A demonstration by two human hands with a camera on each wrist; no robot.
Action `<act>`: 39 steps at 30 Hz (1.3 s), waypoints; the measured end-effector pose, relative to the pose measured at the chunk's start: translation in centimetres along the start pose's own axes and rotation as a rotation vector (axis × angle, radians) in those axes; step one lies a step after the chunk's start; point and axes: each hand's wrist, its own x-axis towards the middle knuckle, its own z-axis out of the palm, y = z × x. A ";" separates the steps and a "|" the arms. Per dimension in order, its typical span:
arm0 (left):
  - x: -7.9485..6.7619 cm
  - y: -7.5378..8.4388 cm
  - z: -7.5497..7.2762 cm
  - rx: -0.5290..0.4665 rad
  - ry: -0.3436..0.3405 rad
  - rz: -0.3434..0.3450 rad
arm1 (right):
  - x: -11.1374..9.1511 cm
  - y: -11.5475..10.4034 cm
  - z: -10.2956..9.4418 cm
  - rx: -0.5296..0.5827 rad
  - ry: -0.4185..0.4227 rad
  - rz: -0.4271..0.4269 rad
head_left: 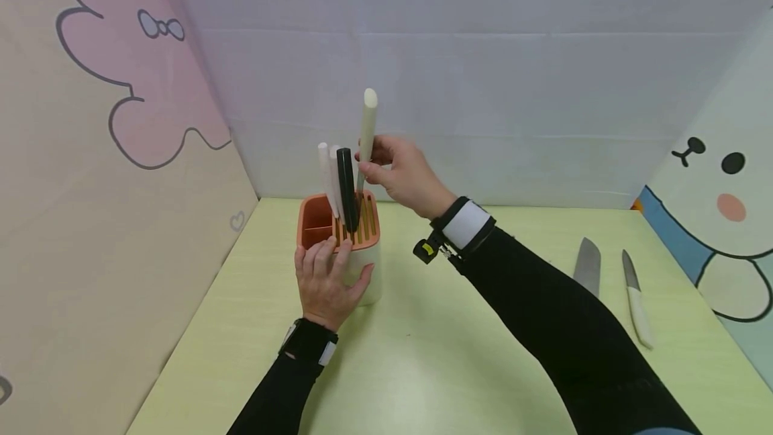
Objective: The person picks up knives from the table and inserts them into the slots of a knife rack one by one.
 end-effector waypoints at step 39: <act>0.0 -0.4 -0.1 0.008 -0.005 0.001 | -0.4 5.7 3.7 -0.301 -0.095 0.131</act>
